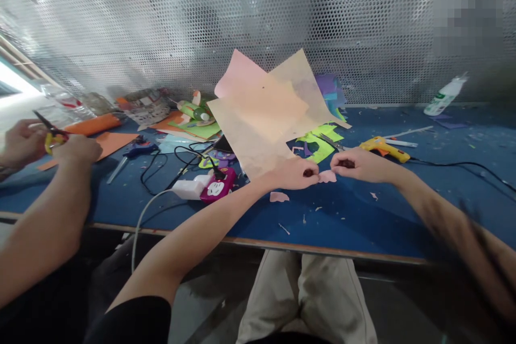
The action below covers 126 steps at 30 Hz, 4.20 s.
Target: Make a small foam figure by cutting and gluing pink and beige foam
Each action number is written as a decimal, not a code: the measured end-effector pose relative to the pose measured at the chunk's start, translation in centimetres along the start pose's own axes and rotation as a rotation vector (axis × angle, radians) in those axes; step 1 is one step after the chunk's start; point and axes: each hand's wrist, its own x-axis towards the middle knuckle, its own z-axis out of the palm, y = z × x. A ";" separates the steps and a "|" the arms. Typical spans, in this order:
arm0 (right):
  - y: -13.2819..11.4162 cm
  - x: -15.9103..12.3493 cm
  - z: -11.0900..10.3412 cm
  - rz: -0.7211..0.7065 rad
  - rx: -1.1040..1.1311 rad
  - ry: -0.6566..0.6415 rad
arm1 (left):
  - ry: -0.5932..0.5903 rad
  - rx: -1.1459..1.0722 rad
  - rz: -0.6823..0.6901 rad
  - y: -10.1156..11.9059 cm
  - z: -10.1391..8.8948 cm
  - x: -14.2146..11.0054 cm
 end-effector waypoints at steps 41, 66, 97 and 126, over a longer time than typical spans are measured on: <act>0.6 0.2 0.0 0.009 -0.146 -0.056 | 0.024 -0.093 -0.308 -0.1 0.9 0.3; 0.3 0.6 0.7 0.091 -0.274 -0.023 | 0.116 0.054 -0.426 0.9 1.5 0.8; -0.4 0.6 0.7 0.109 -0.287 -0.093 | 0.100 0.171 -0.336 1.1 1.5 0.6; -1.2 0.1 0.8 0.119 -0.269 -0.086 | 0.351 0.207 -0.217 0.5 1.7 0.6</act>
